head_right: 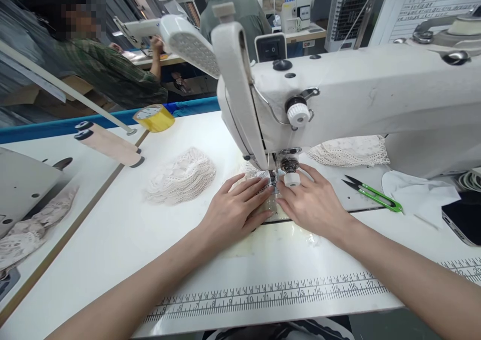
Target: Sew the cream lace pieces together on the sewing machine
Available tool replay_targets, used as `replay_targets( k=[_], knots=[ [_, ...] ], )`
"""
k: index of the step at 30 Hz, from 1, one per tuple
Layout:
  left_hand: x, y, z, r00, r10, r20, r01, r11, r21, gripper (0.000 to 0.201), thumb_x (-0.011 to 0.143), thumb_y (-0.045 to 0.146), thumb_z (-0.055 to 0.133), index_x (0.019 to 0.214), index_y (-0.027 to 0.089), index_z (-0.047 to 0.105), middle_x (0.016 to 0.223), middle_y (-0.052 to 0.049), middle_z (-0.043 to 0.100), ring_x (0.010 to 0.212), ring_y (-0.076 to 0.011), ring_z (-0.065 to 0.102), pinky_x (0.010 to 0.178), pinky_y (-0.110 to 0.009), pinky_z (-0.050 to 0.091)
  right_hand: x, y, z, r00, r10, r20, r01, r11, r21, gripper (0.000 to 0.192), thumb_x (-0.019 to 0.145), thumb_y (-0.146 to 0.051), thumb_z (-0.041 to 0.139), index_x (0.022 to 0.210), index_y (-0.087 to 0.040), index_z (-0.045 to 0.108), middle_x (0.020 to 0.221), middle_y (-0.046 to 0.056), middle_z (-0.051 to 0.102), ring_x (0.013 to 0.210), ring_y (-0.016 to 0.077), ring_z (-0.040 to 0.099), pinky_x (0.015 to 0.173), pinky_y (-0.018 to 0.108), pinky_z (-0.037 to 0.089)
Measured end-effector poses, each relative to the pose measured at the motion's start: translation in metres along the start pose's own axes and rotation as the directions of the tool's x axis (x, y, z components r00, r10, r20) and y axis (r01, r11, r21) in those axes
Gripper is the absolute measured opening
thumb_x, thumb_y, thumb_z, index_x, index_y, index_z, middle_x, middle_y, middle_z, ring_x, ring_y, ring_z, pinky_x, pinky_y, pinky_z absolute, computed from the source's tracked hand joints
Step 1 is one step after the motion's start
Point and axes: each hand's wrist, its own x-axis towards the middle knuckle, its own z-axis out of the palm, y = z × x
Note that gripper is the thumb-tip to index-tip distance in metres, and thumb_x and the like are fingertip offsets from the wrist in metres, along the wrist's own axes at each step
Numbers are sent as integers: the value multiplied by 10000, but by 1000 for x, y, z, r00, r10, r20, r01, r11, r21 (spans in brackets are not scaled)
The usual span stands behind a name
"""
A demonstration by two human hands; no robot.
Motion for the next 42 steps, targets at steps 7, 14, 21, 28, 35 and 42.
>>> replay_targets(
  k=[7, 14, 21, 28, 35, 42],
  knots=[
    [3, -18, -8, 996, -85, 34, 85, 996, 22, 247, 969, 240, 394, 1069, 156, 604, 1214, -61, 640, 1158, -184, 570, 1047, -395, 364, 3, -11, -4, 994, -83, 70, 62, 964, 259, 274, 884, -86, 459, 1089, -169, 621, 1159, 39, 663, 1020, 184, 578, 761, 316, 421],
    [-1, -15, -22, 999, 10, -32, -5, 986, 169, 243, 956, 302, 427, 948, 171, 632, 831, -20, 704, 663, -153, 609, 684, -358, 391, 5, -10, -22, 995, -83, -63, 91, 988, 126, 181, 914, -259, 535, 1001, -159, 657, 849, 55, 707, 838, 196, 620, 775, 349, 438],
    [3, -18, -10, 983, 181, 9, -181, 978, 105, 310, 916, 89, 437, 1173, 184, 583, 1212, -12, 644, 1111, -189, 566, 939, -380, 379, 1, -22, -23, 994, -83, 72, 59, 956, 289, 251, 899, -82, 450, 1053, -129, 643, 996, 72, 695, 990, 204, 615, 817, 328, 498],
    [1, -16, -3, 989, 139, 40, -141, 989, 35, 311, 942, 80, 402, 1175, 167, 589, 1145, -31, 668, 1123, -167, 559, 1032, -376, 347, 2, -15, -16, 980, 72, 186, -106, 978, 180, 248, 953, -255, 425, 964, -141, 645, 1056, 103, 671, 871, 219, 632, 601, 318, 489],
    [1, -7, -2, 986, 166, 10, -166, 983, 80, 291, 921, 99, 457, 1157, 163, 615, 1120, -39, 674, 1100, -195, 563, 1001, -391, 388, 3, -2, -3, 982, 91, 165, -109, 988, 108, 331, 961, -282, 407, 1159, -80, 579, 1138, 142, 662, 949, 230, 629, 647, 301, 482],
    [0, 0, -3, 981, 189, -38, -180, 970, 165, 277, 910, 91, 467, 1125, 141, 633, 1103, -52, 684, 1042, -191, 585, 981, -399, 409, 4, 1, -5, 978, 75, 194, -96, 991, 98, 351, 964, -281, 410, 1187, -67, 574, 1085, 149, 682, 950, 228, 635, 714, 297, 486]
  ],
)
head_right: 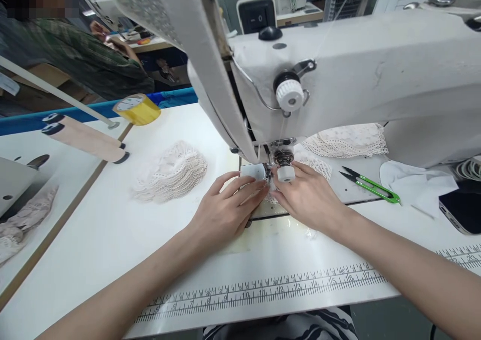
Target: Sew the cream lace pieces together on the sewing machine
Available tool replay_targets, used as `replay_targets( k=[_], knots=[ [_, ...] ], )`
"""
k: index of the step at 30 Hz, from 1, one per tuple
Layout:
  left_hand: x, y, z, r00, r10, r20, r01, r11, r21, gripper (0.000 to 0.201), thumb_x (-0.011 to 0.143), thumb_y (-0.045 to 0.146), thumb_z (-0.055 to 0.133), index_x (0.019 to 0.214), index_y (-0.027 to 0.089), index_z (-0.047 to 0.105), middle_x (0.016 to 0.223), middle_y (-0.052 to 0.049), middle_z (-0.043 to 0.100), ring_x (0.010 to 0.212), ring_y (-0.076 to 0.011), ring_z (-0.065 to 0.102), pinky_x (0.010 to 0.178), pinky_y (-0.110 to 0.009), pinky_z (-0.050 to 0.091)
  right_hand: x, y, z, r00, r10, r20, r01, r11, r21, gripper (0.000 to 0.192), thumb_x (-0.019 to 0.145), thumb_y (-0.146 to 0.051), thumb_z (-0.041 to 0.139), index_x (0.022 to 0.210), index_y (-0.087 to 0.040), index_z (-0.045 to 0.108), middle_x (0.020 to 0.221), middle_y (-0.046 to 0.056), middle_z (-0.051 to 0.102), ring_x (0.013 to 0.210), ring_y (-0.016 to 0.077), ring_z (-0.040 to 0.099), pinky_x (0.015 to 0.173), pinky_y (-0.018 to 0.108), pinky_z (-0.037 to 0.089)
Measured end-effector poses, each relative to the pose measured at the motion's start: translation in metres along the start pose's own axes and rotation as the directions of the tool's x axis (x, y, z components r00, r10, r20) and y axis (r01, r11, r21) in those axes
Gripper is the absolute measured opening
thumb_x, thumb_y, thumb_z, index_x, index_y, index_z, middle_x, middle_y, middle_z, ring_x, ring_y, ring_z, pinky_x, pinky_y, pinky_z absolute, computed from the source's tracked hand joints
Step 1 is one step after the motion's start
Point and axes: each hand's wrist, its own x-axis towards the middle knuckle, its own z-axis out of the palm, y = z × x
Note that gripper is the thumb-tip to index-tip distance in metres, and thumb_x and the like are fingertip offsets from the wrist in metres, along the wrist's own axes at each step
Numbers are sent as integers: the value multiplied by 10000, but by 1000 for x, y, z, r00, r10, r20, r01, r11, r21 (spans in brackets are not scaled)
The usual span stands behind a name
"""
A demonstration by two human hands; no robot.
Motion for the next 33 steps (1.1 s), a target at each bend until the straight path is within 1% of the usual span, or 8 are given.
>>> replay_targets(
  k=[3, 9, 16, 19, 22, 25, 28, 33],
  knots=[
    [0, 1, -1, 1000, -8, 9, 8, 1000, 0, 283, 905, 90, 472, 1137, 139, 627, 1111, -54, 682, 1036, -194, 589, 982, -409, 411, 0, 0, 0, 1000, 3, 3, -3, 1000, 6, 361, 961, -284, 420, 1204, -60, 564, 1079, 154, 683, 918, 223, 643, 722, 301, 486],
    [0, 3, 0, 1000, -14, 3, 14, 1000, -2, 275, 903, 106, 490, 1141, 139, 623, 1116, -50, 680, 1029, -191, 591, 981, -405, 414, 0, -1, 2, 1000, -1, 20, 1, 1000, 19, 346, 966, -289, 406, 1193, -82, 566, 1065, 135, 690, 768, 189, 653, 717, 318, 485],
    [-1, 2, 2, 999, -49, 20, 50, 999, -21, 271, 897, 120, 503, 1139, 155, 621, 1145, -54, 664, 1053, -198, 575, 984, -407, 409, 0, -1, 2, 1000, -5, -11, 5, 1000, -20, 351, 958, -267, 418, 1213, -65, 546, 973, 127, 709, 814, 215, 643, 721, 338, 477],
    [1, 2, 3, 998, -64, 3, 64, 997, -31, 256, 899, 124, 504, 1121, 150, 628, 1121, -60, 667, 1044, -201, 576, 974, -402, 414, -1, -1, 2, 998, -24, -58, 24, 1000, -1, 304, 952, -247, 425, 1146, -78, 587, 948, 118, 711, 807, 211, 634, 704, 334, 466],
    [2, 3, 2, 997, -73, -17, 72, 997, -40, 240, 906, 124, 493, 1095, 144, 638, 1041, -57, 680, 985, -194, 593, 946, -393, 430, -3, -1, 3, 985, -81, -151, 91, 994, 64, 223, 926, -156, 443, 1020, -125, 643, 953, 74, 710, 797, 182, 627, 670, 306, 446],
    [1, 3, 1, 998, -58, -38, 56, 997, -52, 242, 906, 117, 484, 1089, 158, 639, 980, -40, 686, 951, -187, 599, 945, -400, 431, -5, -1, 2, 964, -143, -224, 169, 980, 102, 250, 871, -43, 453, 930, -147, 672, 944, 36, 707, 776, 156, 621, 642, 292, 424],
    [-1, 4, -1, 998, -37, -53, 34, 997, -62, 248, 897, 109, 482, 1085, 154, 638, 965, -37, 689, 966, -193, 595, 963, -414, 420, -6, -1, 1, 957, -165, -236, 197, 974, 116, 275, 844, -4, 453, 898, -144, 683, 915, 29, 704, 773, 153, 615, 614, 292, 409],
    [-2, 4, -3, 998, -35, -46, 32, 997, -68, 242, 890, 106, 481, 1066, 146, 641, 964, -44, 689, 975, -193, 595, 977, -420, 419, -7, 0, 0, 957, -159, -242, 197, 970, 142, 276, 825, 18, 463, 871, -133, 689, 899, 22, 702, 762, 155, 610, 587, 295, 406]
  ],
)
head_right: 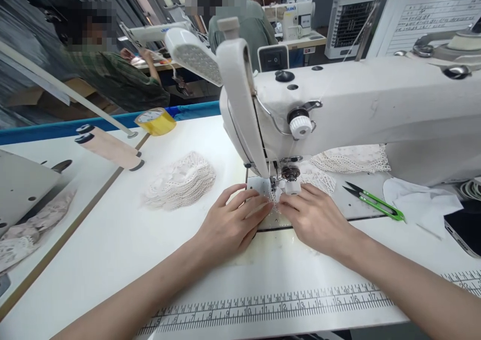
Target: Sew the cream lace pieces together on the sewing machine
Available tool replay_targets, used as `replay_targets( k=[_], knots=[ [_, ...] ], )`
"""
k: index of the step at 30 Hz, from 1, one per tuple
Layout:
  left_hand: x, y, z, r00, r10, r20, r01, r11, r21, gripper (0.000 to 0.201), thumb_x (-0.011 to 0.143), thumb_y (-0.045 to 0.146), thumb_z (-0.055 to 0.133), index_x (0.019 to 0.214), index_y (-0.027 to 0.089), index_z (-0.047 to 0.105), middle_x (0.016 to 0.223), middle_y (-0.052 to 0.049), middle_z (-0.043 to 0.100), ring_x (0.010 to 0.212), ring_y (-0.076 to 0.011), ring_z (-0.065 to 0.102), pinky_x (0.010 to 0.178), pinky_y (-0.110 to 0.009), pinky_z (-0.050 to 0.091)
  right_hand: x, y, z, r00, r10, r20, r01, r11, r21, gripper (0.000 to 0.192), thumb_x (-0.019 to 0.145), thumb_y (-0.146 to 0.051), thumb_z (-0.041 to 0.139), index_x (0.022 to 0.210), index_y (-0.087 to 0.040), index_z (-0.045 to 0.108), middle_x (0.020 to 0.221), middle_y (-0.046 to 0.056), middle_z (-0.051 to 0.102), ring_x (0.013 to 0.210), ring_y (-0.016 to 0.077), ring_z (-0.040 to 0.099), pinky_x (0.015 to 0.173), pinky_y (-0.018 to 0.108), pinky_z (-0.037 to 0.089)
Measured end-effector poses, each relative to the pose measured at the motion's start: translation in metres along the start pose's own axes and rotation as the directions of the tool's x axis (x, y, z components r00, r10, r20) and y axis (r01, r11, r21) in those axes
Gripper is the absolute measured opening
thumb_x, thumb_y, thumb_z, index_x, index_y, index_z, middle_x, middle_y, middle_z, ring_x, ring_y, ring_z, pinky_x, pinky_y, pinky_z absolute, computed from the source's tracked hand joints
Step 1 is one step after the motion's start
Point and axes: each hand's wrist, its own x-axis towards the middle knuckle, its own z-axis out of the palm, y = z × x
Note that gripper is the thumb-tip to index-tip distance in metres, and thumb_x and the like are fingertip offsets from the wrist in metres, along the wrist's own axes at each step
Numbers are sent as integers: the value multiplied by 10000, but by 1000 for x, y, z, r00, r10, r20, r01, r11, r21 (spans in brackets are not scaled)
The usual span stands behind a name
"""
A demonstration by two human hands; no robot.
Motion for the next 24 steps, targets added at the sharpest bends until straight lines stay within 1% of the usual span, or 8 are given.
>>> replay_targets(
  k=[5, 10, 13, 18, 21, 24],
  knots=[
    [0, -1, 1, 1000, -6, 4, 6, 1000, 4, 240, 892, 119, 488, 1071, 153, 644, 976, -44, 691, 988, -192, 593, 987, -420, 417, -1, 0, -1, 1000, 8, 30, -8, 1000, 13, 252, 829, -1, 483, 884, -130, 693, 926, 31, 703, 734, 153, 607, 576, 296, 419],
    [-1, -1, 1, 999, -19, 34, 19, 1000, 14, 251, 900, 133, 488, 1098, 159, 640, 1000, -48, 687, 1011, -191, 584, 986, -417, 419, -1, 0, -1, 999, 5, 39, -5, 1000, -11, 286, 825, 7, 460, 910, -133, 694, 940, 46, 705, 728, 149, 614, 601, 296, 448],
    [0, -2, 2, 998, -35, 46, 34, 999, 22, 262, 902, 134, 483, 1111, 172, 636, 1006, -46, 681, 1018, -192, 578, 987, -417, 414, -1, 1, -1, 998, 6, 55, -3, 999, -37, 313, 819, 17, 450, 927, -147, 694, 962, 48, 704, 758, 155, 624, 628, 294, 463],
    [2, -4, 4, 998, -55, 35, 55, 998, 15, 242, 902, 139, 482, 1078, 178, 643, 1016, -44, 673, 1002, -183, 576, 990, -399, 403, 1, 1, 0, 997, 20, 78, -13, 997, -78, 330, 798, 30, 458, 945, -151, 691, 996, 54, 700, 819, 171, 633, 632, 295, 471],
    [2, -5, 4, 996, -71, 49, 70, 997, 17, 256, 892, 138, 484, 1093, 171, 638, 1032, -49, 668, 1011, -192, 570, 996, -405, 392, 2, 1, 0, 997, 28, 78, -21, 996, -90, 317, 812, 17, 456, 941, -153, 691, 1005, 53, 701, 842, 174, 633, 648, 296, 475],
    [1, -6, 4, 996, -74, 51, 73, 997, 32, 275, 886, 137, 477, 1114, 161, 629, 1035, -56, 664, 1008, -199, 565, 997, -413, 386, 1, 1, -1, 998, 11, 69, -4, 995, -98, 307, 832, -2, 459, 963, -154, 691, 1012, 46, 706, 835, 169, 634, 673, 302, 483]
  ],
)
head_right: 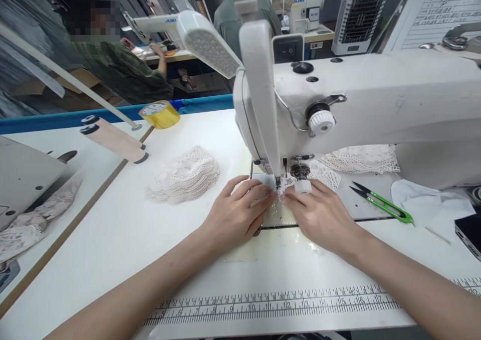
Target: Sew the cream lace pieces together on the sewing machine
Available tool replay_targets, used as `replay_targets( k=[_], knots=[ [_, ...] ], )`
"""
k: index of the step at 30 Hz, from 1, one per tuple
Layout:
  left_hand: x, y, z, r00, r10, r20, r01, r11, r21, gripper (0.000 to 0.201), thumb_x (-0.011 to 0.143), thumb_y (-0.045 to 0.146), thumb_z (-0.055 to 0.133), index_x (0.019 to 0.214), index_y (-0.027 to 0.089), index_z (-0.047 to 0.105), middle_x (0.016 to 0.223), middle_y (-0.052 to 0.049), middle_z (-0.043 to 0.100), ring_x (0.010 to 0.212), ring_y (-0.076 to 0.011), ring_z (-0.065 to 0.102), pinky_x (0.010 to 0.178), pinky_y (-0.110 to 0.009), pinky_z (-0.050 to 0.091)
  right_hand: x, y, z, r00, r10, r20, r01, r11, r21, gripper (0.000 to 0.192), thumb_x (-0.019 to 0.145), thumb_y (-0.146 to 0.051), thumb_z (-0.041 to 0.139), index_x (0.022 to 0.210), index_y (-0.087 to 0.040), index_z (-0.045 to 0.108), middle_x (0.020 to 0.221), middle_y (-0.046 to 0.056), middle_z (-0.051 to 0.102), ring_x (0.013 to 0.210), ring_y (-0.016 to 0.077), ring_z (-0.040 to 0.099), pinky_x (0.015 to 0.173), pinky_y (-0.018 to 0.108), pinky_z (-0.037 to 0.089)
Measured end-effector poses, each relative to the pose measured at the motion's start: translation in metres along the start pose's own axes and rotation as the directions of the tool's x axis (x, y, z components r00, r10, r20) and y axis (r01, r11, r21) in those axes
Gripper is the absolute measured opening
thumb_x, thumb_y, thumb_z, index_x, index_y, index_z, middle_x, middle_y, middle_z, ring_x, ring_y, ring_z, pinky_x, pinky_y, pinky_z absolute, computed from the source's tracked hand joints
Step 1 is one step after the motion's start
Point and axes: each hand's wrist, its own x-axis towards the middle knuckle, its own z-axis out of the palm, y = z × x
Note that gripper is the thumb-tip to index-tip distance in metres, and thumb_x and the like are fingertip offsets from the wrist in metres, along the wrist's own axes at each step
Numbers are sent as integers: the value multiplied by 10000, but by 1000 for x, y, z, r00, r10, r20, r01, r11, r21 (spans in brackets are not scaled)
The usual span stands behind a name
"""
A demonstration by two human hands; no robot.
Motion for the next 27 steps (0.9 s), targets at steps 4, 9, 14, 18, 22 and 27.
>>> replay_targets(
  k=[4, 9, 14, 18, 22, 27],
  knots=[
    [-1, 0, 0, 1000, -3, -9, 3, 1000, 1, 276, 889, 149, 471, 1114, 158, 630, 1025, -56, 663, 998, -203, 566, 998, -419, 381, -2, 0, -1, 999, -17, -28, 16, 1000, -8, 281, 841, -15, 479, 936, -156, 703, 1011, 26, 714, 813, 164, 639, 704, 310, 490],
    [1, 0, -1, 1000, -22, -13, 22, 1000, -5, 259, 895, 169, 479, 1104, 166, 631, 1007, -59, 663, 988, -204, 570, 975, -421, 399, -2, 1, -2, 1000, -4, 0, 4, 1000, -12, 306, 840, -18, 470, 941, -179, 710, 1019, 28, 713, 830, 163, 642, 724, 314, 495],
    [2, 0, -1, 999, -43, -6, 43, 999, -11, 243, 892, 181, 492, 1089, 167, 635, 1018, -59, 661, 1000, -208, 572, 978, -424, 402, 0, 1, -2, 1000, 7, 10, -7, 1000, -13, 322, 819, -1, 478, 968, -169, 708, 1038, 38, 709, 857, 171, 648, 731, 314, 507],
    [3, -2, 0, 998, -59, -2, 59, 998, -7, 246, 890, 192, 498, 1095, 173, 632, 1033, -64, 659, 1012, -219, 571, 974, -434, 405, 1, 0, -1, 1000, 18, 16, -18, 1000, -22, 336, 811, 4, 482, 1001, -166, 700, 1059, 45, 703, 876, 178, 649, 734, 316, 512],
    [6, -5, 2, 998, -70, 1, 70, 997, 12, 246, 885, 199, 509, 1098, 171, 628, 1030, -67, 661, 1001, -225, 573, 962, -438, 414, 2, 0, 2, 999, 34, 23, -33, 998, -47, 333, 815, -1, 493, 1039, -150, 689, 1072, 47, 699, 892, 186, 646, 756, 318, 509],
    [7, -8, 5, 996, -84, 12, 84, 996, 19, 255, 889, 201, 501, 1109, 162, 623, 1048, -70, 655, 1022, -234, 568, 968, -441, 414, 4, 1, 3, 996, 57, 63, -50, 993, -106, 348, 807, -14, 509, 1069, -163, 681, 1040, 55, 708, 895, 208, 640, 801, 347, 493]
  ],
)
